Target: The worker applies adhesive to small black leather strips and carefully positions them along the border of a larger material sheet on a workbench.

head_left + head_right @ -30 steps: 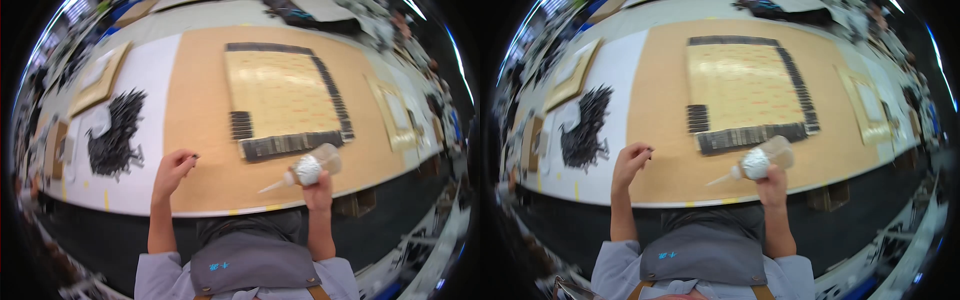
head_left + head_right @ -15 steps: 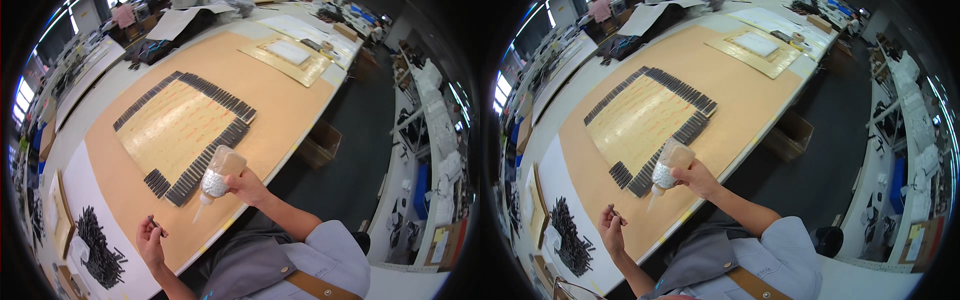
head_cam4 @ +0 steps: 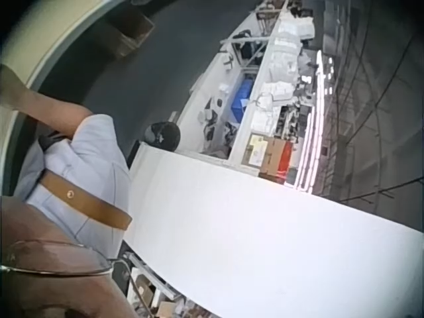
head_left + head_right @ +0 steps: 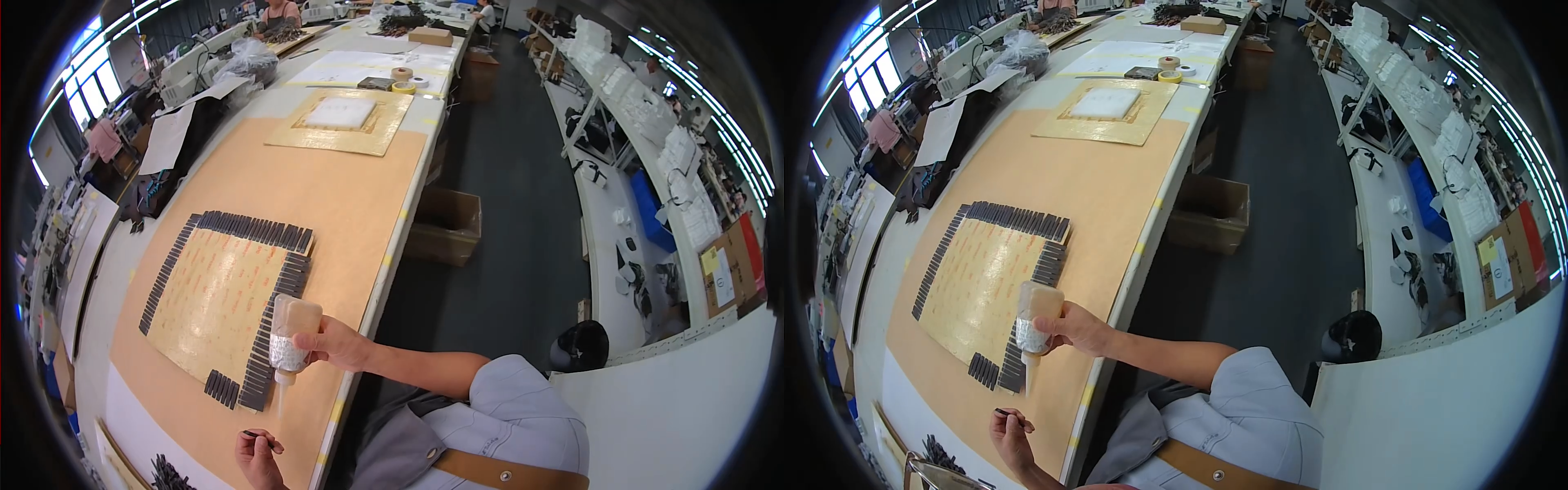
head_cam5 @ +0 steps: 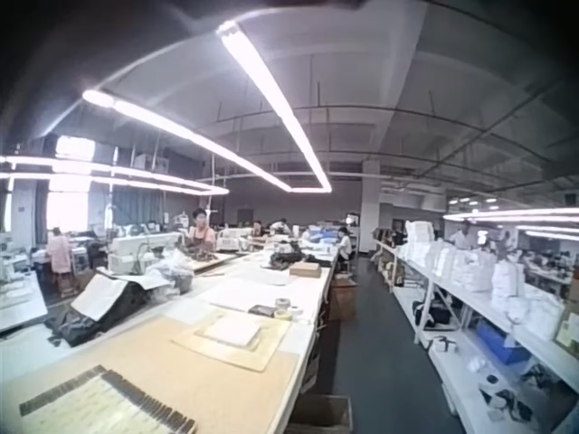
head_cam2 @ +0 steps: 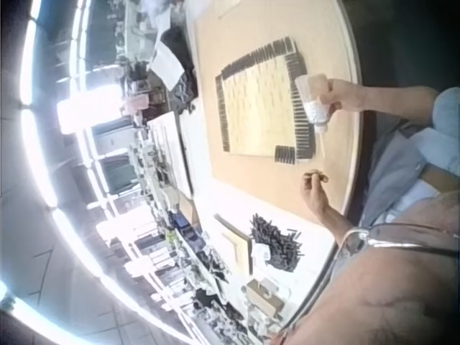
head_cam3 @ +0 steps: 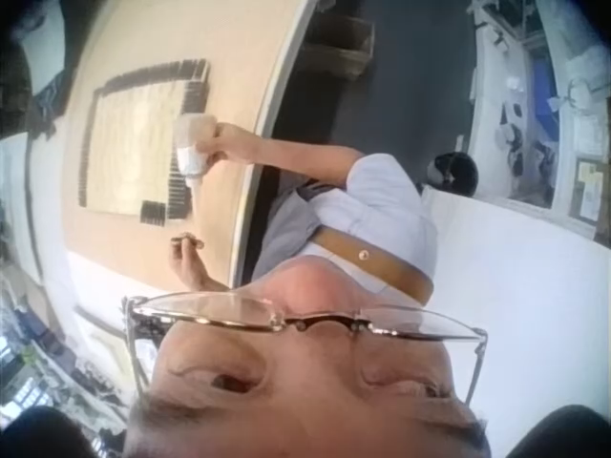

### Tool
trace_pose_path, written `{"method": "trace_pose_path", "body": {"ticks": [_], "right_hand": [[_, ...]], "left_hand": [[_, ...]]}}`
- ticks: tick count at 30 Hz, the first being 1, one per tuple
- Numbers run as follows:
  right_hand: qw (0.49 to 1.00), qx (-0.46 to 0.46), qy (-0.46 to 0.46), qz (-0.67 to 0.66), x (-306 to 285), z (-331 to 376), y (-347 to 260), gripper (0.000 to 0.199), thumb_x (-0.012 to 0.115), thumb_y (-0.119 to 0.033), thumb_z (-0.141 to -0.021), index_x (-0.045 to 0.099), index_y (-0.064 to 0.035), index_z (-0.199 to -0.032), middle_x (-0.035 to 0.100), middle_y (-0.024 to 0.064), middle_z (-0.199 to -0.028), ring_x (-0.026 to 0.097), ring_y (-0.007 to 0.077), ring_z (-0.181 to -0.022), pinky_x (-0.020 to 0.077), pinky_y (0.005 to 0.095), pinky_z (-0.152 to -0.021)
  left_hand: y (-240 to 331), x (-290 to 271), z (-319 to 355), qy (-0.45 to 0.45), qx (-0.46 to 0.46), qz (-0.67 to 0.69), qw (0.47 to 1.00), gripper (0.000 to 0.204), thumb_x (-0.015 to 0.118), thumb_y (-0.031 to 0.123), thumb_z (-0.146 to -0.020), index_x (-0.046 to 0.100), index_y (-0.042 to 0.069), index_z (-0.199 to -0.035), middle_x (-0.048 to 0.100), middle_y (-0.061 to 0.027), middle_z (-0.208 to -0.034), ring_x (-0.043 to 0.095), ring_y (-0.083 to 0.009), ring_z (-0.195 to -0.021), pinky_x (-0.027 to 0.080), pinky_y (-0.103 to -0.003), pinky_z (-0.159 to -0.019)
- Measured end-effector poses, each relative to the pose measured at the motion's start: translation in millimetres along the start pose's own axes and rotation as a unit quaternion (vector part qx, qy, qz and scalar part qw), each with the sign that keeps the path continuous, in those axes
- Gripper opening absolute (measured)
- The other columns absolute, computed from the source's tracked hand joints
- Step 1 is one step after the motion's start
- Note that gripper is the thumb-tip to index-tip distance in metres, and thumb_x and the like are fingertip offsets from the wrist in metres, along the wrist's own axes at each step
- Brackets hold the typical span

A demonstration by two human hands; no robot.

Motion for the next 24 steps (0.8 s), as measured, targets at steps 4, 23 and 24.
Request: {"method": "trace_pose_path", "body": {"ticks": [4, 23, 24], "right_hand": [[1.0, 0.009, -0.009, -0.012, 4, 1, 0, 0.055, 0.065, -0.038, -0.081, 0.046, -0.0005, -0.117, 0.058, 0.0087, -0.103, 0.061, 0.0188, -0.093, 0.0533, 0.035, -0.078], [1.0, 0.003, -0.005, 0.01, 5, 8, 0, 0.054, 0.066, -0.035, -0.081, 0.045, -0.0024, -0.119, 0.057, 0.0069, -0.105, 0.059, 0.0169, -0.094, 0.053, 0.0318, -0.076], [1.0, 0.008, -0.007, 0.008, 7, 6, 2, 0.054, 0.066, -0.035, -0.081, 0.045, -0.0024, -0.119, 0.057, 0.0069, -0.105, 0.059, 0.0169, -0.094, 0.053, 0.0318, -0.076]], "left_hand": [[1, 1, 0, 0.0, 0.016, 0.009, 1.0, 0.008, 0.055, 0.006, -0.084, 0.052, -0.001, -0.085, 0.053, -0.0097, -0.082, 0.05, -0.0134, -0.055, 0.044, -0.025, -0.054], [-2, 20, 9, -0.029, 0.003, -0.007, 1.0, 0.009, 0.055, 0.008, -0.085, 0.05, 0.0, -0.084, 0.051, -0.0083, -0.081, 0.047, -0.0128, -0.05, 0.041, -0.024, -0.05], [-4, 18, 9, -0.033, 0.004, 0.006, 0.999, 0.009, 0.056, 0.007, -0.084, 0.05, 0.0, -0.083, 0.052, -0.0085, -0.082, 0.046, -0.013, -0.05, 0.041, -0.024, -0.05]]}}
Point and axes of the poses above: each hand's wrist, its own z-axis away from the middle knuckle, its own x-axis out of the palm, y = z × x, the point moved 10 cm from there along -z, towards the middle knuckle
